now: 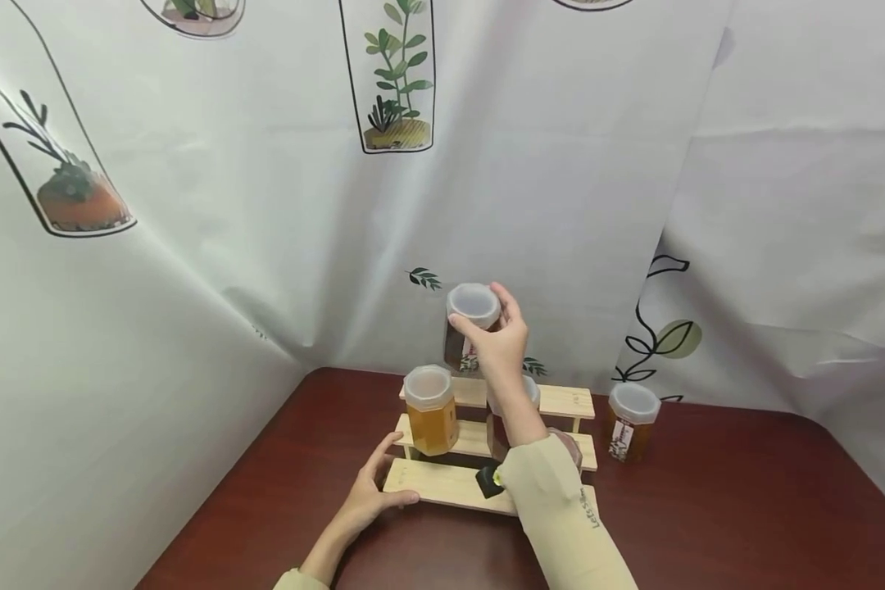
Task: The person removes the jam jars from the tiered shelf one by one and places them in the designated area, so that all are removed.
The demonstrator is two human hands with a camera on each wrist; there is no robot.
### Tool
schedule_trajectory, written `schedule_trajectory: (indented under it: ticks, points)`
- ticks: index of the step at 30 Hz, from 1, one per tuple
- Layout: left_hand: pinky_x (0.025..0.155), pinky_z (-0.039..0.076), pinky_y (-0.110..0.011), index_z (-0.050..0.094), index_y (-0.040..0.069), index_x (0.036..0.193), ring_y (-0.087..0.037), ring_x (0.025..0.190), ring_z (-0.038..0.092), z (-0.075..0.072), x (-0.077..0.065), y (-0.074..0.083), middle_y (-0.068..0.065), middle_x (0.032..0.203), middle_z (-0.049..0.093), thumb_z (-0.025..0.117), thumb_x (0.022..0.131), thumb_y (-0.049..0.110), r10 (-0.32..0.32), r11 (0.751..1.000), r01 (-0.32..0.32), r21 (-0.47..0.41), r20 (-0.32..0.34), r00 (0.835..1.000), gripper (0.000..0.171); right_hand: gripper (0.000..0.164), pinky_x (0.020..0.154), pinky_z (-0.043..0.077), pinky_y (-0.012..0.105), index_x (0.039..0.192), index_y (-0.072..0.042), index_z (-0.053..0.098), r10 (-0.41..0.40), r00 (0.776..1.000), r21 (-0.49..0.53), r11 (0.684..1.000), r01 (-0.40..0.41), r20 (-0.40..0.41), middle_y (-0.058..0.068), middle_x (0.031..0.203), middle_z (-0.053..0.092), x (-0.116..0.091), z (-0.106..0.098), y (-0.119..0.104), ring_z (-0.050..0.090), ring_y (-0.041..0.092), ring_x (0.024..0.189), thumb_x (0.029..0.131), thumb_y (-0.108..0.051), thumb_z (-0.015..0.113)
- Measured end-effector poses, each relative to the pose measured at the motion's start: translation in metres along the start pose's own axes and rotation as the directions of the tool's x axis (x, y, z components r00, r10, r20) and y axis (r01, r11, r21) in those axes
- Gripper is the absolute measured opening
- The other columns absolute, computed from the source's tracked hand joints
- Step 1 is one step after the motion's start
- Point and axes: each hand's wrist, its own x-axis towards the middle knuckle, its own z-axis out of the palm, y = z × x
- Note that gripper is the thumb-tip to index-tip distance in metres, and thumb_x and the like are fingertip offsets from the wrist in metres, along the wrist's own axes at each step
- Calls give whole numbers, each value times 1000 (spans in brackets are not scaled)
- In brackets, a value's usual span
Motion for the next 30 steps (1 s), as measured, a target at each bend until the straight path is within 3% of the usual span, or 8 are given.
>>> schedule_trajectory:
  ticks: [9,15,22,30]
  points:
    - [75,51,-23,37,26,149,-14,89,56,3,3,-1,-21,114,53,87,70,9,9,1000,-9,12,6,1000,94,74,111,42,30,143,-9,46,-46,995,148,987,59,-91,6,138,55,8,-19,-44,53,15,123,77,1,77]
    - [74,52,-23,38,26,148,-13,88,57,-2,0,-1,-20,115,54,87,70,8,2,1000,-2,-1,-5,1000,93,68,96,48,21,136,-7,53,-115,979,262,952,157,-169,0,123,60,8,-47,-72,56,15,112,74,10,76]
    - [74,50,-22,37,22,149,-12,84,56,-5,-3,-1,-20,112,54,87,69,7,3,1000,-3,15,-24,1000,95,62,81,53,15,126,-5,61,-145,945,315,919,238,-292,4,114,64,4,-98,-84,57,16,103,70,17,76]
    - [68,53,-24,37,23,149,-11,83,55,0,0,0,-19,112,53,87,69,8,-7,1000,7,-4,-14,1000,95,62,75,55,14,118,-1,66,-109,899,378,881,285,-423,8,111,65,-2,-163,-77,59,17,98,65,29,71]
